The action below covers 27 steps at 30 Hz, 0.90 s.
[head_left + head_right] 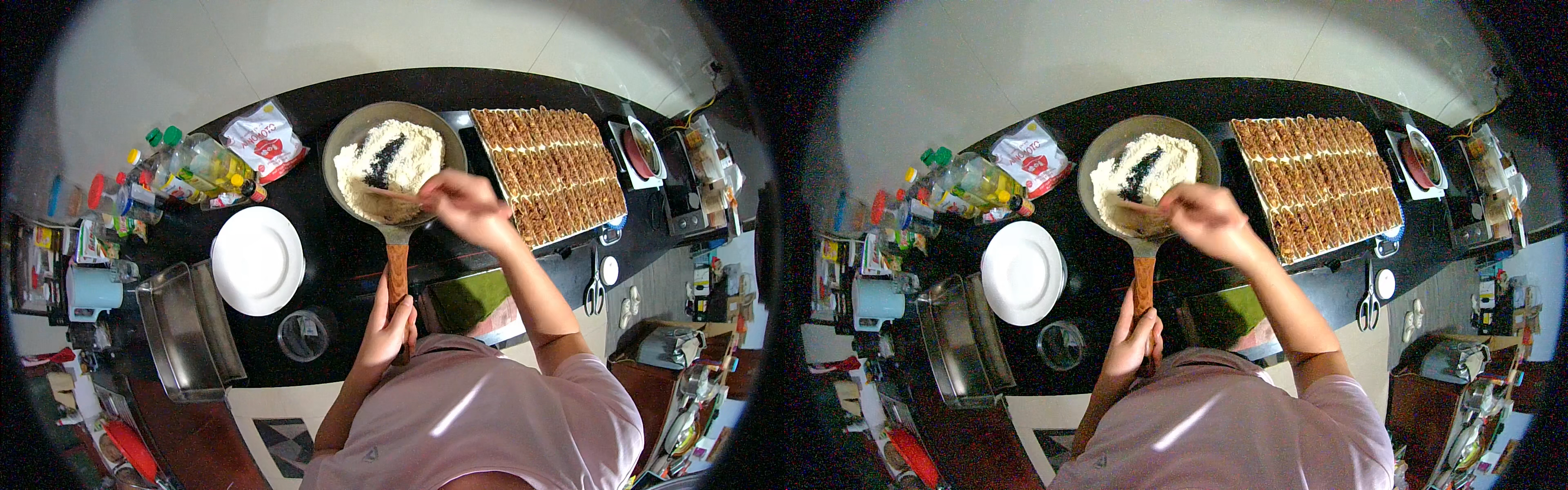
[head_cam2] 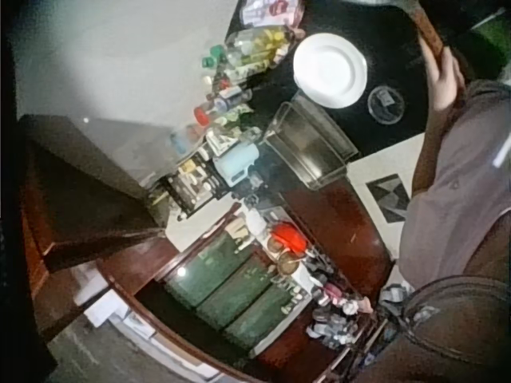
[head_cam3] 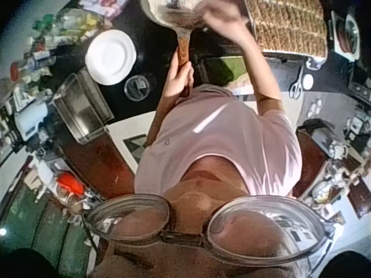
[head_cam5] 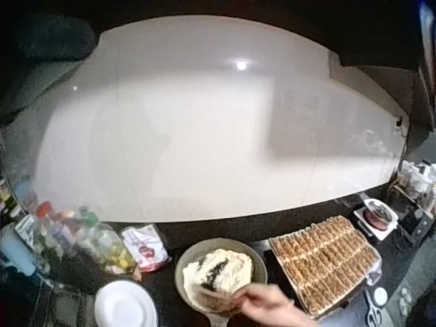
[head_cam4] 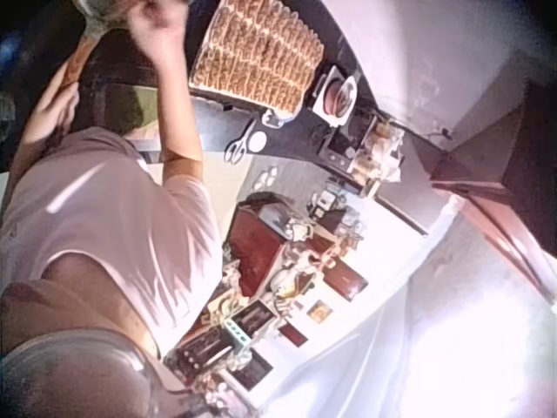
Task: The person stirs a white mixture in a pan with a spatula, briefly moves to a sink area to adjust items, and then returns to stirring the mixture in the pan.
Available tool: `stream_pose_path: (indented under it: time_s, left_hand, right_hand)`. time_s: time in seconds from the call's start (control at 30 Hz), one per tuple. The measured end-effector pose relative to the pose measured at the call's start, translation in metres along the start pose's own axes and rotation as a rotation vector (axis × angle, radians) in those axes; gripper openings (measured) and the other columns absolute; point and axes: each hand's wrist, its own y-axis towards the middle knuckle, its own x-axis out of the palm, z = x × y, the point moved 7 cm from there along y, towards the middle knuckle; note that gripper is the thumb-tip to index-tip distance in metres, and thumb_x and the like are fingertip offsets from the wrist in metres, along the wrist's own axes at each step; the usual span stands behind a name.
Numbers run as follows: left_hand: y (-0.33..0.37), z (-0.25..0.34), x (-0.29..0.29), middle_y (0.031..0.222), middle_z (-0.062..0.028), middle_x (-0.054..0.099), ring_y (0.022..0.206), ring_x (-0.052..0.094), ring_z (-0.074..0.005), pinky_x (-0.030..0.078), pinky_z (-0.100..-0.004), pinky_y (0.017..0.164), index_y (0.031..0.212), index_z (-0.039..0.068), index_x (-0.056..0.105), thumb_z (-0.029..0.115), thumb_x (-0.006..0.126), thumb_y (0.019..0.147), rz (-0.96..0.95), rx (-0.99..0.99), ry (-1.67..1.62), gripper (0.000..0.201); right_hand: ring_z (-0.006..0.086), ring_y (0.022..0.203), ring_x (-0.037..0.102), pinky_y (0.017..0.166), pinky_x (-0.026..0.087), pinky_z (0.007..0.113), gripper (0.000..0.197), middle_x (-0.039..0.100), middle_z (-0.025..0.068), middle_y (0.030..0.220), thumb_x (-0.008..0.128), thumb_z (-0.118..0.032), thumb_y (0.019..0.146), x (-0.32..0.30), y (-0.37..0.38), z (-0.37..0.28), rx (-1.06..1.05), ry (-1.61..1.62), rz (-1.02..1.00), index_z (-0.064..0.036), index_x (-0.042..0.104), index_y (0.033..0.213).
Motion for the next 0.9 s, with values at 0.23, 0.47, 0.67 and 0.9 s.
stream_pose_path:
  time_s: [0.23,0.47,0.67,0.9]
  left_hand:
    - [0.000,0.003,0.001,0.070,-0.0026,0.046,0.046,0.044,-0.0097,0.037,-0.0224,0.042,0.148,0.022,0.010,0.014,0.042,0.097,-0.006,-0.008,-0.011,0.061]
    - [0.002,-0.002,-0.001,0.070,-0.0028,0.046,0.046,0.045,-0.0108,0.038,-0.0229,0.043,0.148,0.023,0.009,0.015,0.042,0.097,-0.010,0.014,0.011,0.061]
    - [0.002,-0.004,-0.001,0.070,-0.0029,0.046,0.046,0.045,-0.0109,0.038,-0.0234,0.042,0.148,0.023,0.008,0.015,0.043,0.097,0.004,-0.002,-0.012,0.062]
    - [0.002,-0.003,0.003,0.070,-0.0029,0.046,0.044,0.044,-0.0106,0.037,-0.0236,0.041,0.148,0.023,0.008,0.015,0.043,0.097,-0.022,0.001,-0.043,0.063]
  right_hand:
    - [0.0221,0.067,0.066,0.062,0.056,0.031,0.020,0.064,0.0137,0.081,0.049,-0.016,0.089,-0.019,0.020,0.057,0.397,0.552,0.079,0.0004,0.053,0.101]
    - [0.0249,0.069,0.067,0.063,0.057,0.033,0.019,0.064,0.0158,0.081,0.046,-0.013,0.089,-0.088,0.034,0.072,0.339,0.433,0.352,0.0017,0.052,0.099]
    - [0.0195,0.070,0.065,0.061,0.053,0.030,0.009,0.065,0.0104,0.081,0.053,-0.005,0.085,-0.086,0.021,0.026,0.074,-0.117,0.418,-0.0003,0.060,0.089]
    - [0.0317,0.068,0.062,0.061,0.050,0.036,0.011,0.059,0.0143,0.076,0.058,0.000,0.074,0.006,-0.011,-0.018,-0.186,-0.451,0.140,-0.0020,0.061,0.084]
